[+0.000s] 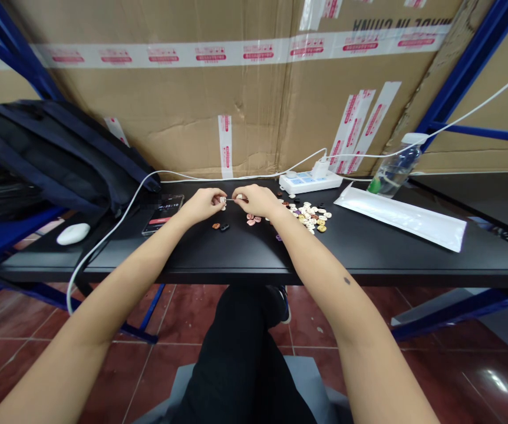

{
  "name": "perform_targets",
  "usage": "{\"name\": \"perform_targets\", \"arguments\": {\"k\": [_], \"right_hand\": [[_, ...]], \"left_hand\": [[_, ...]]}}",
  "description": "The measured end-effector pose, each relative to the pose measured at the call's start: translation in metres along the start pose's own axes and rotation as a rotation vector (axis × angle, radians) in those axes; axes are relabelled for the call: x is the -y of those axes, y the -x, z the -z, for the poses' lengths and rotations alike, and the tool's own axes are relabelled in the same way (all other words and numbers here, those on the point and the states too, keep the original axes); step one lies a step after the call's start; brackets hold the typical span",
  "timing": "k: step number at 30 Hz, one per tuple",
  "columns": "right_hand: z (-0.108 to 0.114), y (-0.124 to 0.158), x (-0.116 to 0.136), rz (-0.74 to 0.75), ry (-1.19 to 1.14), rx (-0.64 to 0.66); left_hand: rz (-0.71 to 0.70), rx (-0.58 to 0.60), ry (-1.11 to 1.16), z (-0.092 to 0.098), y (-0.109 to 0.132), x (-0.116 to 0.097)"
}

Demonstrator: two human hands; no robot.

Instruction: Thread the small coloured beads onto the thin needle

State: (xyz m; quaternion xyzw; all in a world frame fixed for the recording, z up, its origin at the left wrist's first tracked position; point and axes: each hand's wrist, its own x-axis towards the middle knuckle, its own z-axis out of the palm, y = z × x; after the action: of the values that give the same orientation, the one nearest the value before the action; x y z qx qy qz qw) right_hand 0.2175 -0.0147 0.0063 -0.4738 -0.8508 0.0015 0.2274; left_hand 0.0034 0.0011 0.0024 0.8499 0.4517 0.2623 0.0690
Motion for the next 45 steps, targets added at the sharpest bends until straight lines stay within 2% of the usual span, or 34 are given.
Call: {"name": "perform_targets", "arguments": {"k": [10, 17, 24, 31, 38, 45], "right_hand": [[0.002, 0.000, 0.001, 0.006, 0.050, -0.005], [-0.002, -0.001, 0.000, -0.001, -0.015, 0.023], [0.003, 0.001, 0.004, 0.010, 0.086, -0.010], [0.002, 0.003, 0.008, -0.028, 0.000, 0.064], [0.003, 0.003, 0.010, -0.020, 0.070, -0.002], [0.003, 0.004, 0.011, -0.021, -0.005, 0.024]], "left_hand": [[-0.027, 0.022, -0.020, -0.002, -0.001, 0.001], [-0.047, 0.026, -0.039, 0.000, 0.000, -0.001], [-0.056, 0.022, -0.048, 0.000, 0.001, -0.002], [-0.065, 0.039, -0.075, 0.000, 0.000, -0.002], [-0.063, 0.032, -0.058, 0.001, 0.000, -0.003], [-0.057, 0.010, -0.040, 0.000, -0.001, 0.000]]}}
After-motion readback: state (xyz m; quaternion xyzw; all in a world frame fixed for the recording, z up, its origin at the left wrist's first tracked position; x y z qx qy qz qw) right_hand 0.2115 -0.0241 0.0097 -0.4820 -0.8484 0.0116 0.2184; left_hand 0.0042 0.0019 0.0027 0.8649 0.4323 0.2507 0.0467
